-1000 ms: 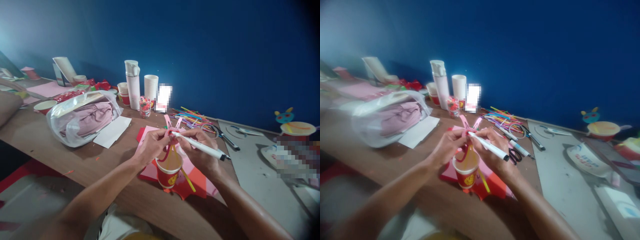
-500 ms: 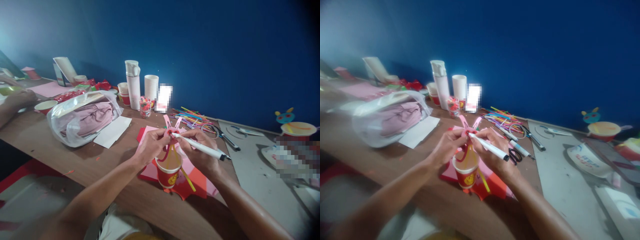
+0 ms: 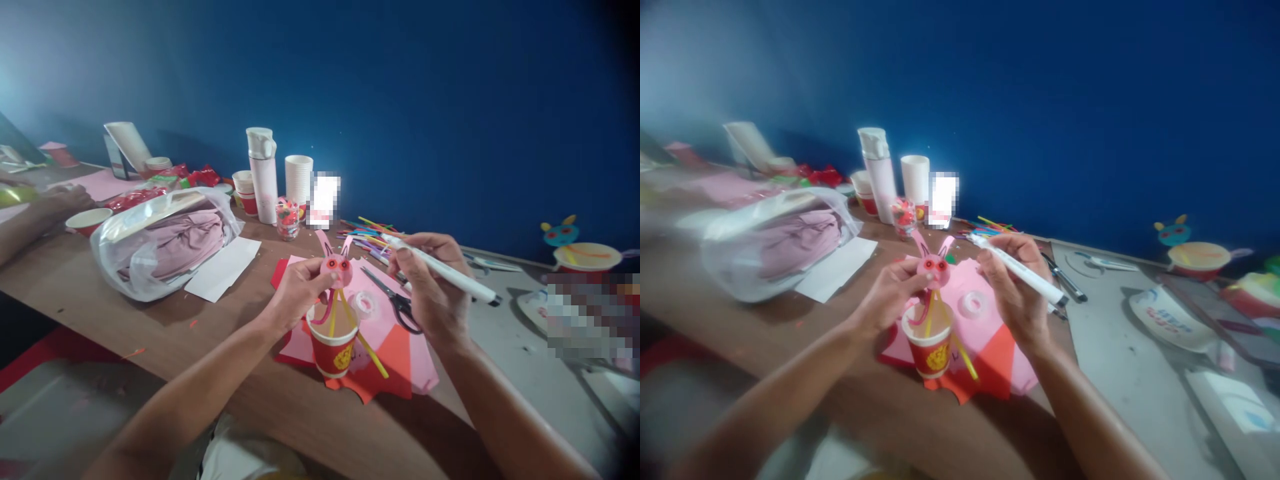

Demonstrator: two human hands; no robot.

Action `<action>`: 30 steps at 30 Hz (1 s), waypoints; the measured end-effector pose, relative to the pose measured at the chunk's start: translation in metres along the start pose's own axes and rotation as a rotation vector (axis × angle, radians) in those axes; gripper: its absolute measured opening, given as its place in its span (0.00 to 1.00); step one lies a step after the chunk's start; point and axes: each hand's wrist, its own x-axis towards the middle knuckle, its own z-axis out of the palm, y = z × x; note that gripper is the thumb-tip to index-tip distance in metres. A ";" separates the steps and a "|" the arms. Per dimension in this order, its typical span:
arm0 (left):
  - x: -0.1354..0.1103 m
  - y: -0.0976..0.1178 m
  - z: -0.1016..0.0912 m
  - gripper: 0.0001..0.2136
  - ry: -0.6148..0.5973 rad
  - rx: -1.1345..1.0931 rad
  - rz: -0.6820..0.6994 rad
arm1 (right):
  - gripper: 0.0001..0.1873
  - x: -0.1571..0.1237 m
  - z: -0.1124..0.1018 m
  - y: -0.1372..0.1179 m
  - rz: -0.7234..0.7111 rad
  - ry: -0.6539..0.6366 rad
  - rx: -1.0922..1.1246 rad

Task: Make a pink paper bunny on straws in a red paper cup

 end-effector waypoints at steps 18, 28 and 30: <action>0.012 0.002 -0.024 0.08 0.094 -0.002 0.022 | 0.12 -0.008 0.007 0.015 0.198 -0.193 -0.021; 0.014 0.000 -0.026 0.10 0.101 0.009 0.041 | 0.44 -0.024 0.016 0.021 0.136 -0.690 -0.366; 0.013 0.001 -0.027 0.10 0.090 0.009 0.048 | 0.46 -0.027 0.018 0.020 0.106 -0.711 -0.422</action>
